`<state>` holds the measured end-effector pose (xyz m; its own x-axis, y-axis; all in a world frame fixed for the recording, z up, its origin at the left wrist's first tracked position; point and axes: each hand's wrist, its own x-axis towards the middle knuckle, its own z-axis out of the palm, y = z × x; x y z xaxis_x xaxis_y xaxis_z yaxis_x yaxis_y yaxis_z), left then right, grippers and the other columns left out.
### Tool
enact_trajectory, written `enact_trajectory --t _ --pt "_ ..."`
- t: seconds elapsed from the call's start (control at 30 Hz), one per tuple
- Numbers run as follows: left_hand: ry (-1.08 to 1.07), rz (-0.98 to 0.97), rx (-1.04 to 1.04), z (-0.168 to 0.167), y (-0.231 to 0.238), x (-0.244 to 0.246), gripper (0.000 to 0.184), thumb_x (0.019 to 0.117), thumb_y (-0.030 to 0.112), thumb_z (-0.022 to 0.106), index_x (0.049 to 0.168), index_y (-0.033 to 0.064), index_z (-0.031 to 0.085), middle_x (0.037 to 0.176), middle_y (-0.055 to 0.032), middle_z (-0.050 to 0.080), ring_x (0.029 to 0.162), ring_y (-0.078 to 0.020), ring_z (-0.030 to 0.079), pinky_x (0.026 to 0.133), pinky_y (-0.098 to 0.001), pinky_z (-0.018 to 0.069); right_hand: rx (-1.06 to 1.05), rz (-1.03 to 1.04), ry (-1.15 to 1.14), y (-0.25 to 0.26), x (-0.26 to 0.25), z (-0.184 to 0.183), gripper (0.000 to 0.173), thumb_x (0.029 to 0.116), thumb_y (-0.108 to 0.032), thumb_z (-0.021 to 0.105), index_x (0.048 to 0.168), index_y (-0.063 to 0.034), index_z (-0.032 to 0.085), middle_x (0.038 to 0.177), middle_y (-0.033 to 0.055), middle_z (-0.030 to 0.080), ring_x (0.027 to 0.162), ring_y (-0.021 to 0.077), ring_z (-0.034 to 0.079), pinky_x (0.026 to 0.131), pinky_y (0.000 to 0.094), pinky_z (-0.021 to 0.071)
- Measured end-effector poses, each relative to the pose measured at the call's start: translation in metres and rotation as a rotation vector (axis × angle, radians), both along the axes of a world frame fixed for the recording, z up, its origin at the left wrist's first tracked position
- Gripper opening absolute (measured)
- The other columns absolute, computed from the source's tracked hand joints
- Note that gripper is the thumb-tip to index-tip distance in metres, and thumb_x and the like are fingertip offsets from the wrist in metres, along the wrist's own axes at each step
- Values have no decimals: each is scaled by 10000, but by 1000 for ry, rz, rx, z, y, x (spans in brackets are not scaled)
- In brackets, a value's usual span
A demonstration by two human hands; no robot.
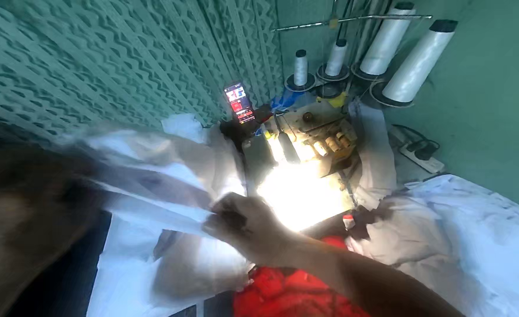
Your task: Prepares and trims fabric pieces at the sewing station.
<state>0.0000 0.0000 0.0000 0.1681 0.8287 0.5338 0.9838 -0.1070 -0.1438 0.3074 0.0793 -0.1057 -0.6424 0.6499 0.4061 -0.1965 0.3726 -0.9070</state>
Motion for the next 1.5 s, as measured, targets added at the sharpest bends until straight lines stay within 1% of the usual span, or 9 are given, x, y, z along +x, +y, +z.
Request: enact_trajectory --t 0.1,0.23,0.4,0.5,0.77,1.07,1.2,1.3,1.5 --pt "-127 -106 -431 -61 15 14 538 859 672 638 910 145 735 922 -53 693 883 -235 676 746 -510 562 -74 -96 -221 6 46 -66 267 986 -317 676 919 -60 704 714 3 621 631 73 571 594 279 495" --pt "-655 -400 -697 -86 55 81 298 999 390 542 986 160 729 1280 26 675 1202 -102 617 1022 -351 520 -295 -370 -198 0 100 -120 235 965 -279 697 842 -79 702 671 -47 619 571 16 563 547 221 502" --pt "-740 -192 -539 -118 124 151 87 990 124 619 936 127 687 711 0 623 584 -109 575 527 -318 495 -491 -564 -178 -3 122 -149 69 924 -134 630 896 -73 647 642 -45 595 485 48 560 472 231 515" --pt "-450 -137 -488 -147 161 165 220 858 -85 667 1026 51 710 942 -153 705 885 -337 696 773 -595 552 -512 -624 -129 -3 121 -158 51 913 -90 606 871 -78 632 611 -50 581 456 50 544 440 232 497" --pt "-521 -75 -387 -158 199 192 207 923 27 688 1007 -155 640 1052 -351 641 1071 -500 622 974 -618 458 -494 -622 -44 10 115 -149 74 927 -57 576 875 -62 629 609 -57 591 448 29 540 440 212 498" --pt "-393 -48 -205 -147 166 192 288 853 72 672 1132 4 655 1196 -230 628 1164 -450 570 969 -637 439 -471 -549 -93 5 118 -150 105 938 -96 597 866 -56 660 615 -33 599 473 43 560 467 226 511" --pt "-277 -108 -230 -170 120 205 487 889 414 563 1130 16 705 1263 -174 670 1282 -376 569 1071 -555 431 -472 -559 -84 13 112 -149 113 941 -90 579 860 -52 648 601 -36 576 466 42 549 464 225 506" --pt "-355 -178 -325 -203 131 176 515 946 293 489 1398 79 609 1515 -87 541 1473 -318 410 1202 -526 333 -509 -585 -106 27 105 -151 117 949 -84 559 873 -52 642 613 -34 569 466 52 544 469 241 510" --pt "-421 -255 -69 -195 102 192 386 907 289 620 1115 -25 705 1297 -195 666 1356 -373 528 1171 -541 368 -152 -684 -148 14 138 -166 230 1014 -187 603 937 -17 737 851 38 694 719 68 651 663 243 577"
